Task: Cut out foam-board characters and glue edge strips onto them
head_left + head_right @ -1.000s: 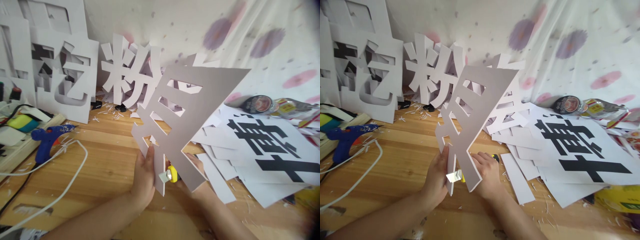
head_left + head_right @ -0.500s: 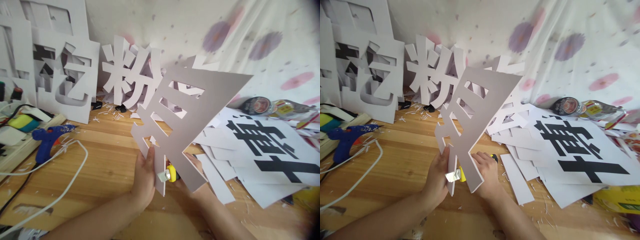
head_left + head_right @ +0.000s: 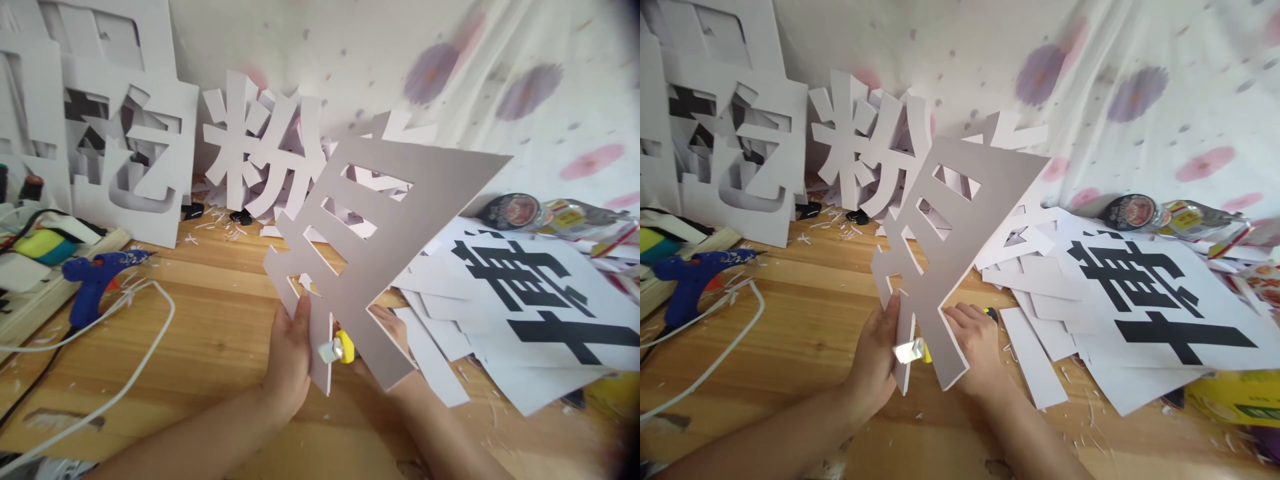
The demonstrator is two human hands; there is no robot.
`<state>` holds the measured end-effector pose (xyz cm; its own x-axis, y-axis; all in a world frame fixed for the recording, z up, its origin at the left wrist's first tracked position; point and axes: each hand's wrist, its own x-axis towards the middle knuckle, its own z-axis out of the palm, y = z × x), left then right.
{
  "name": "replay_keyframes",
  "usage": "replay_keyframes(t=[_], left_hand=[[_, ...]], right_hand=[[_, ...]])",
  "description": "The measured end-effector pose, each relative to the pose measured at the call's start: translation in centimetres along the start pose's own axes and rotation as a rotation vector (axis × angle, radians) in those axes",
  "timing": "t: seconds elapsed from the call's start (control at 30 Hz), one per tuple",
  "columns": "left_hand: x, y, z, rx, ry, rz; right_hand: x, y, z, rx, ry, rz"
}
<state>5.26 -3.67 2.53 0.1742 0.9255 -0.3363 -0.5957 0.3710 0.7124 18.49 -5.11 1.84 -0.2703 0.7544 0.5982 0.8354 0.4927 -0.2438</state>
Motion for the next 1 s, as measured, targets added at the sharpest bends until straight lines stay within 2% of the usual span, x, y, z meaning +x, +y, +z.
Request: replay_keyframes(t=[0.13,0.57,0.8,1.0], left_hand=[[0.0,0.1,0.1,-0.014,-0.016,0.019],[0.1,0.1,-0.1,0.025,0.029,0.029],[0.1,-0.3,-0.1,-0.029,-0.026,0.016],[0.1,-0.4,-0.1,0.007,-0.030,0.026]], right_hand=[[0.1,-0.6,0.0,0.083,0.027,0.023],[-0.1,0.5,0.5,-0.017,0.019,0.048],[0.4,0.0,0.0,0.027,-0.013,-0.007],[-0.1,1.0,0.6,-0.051,0.031,0.036]])
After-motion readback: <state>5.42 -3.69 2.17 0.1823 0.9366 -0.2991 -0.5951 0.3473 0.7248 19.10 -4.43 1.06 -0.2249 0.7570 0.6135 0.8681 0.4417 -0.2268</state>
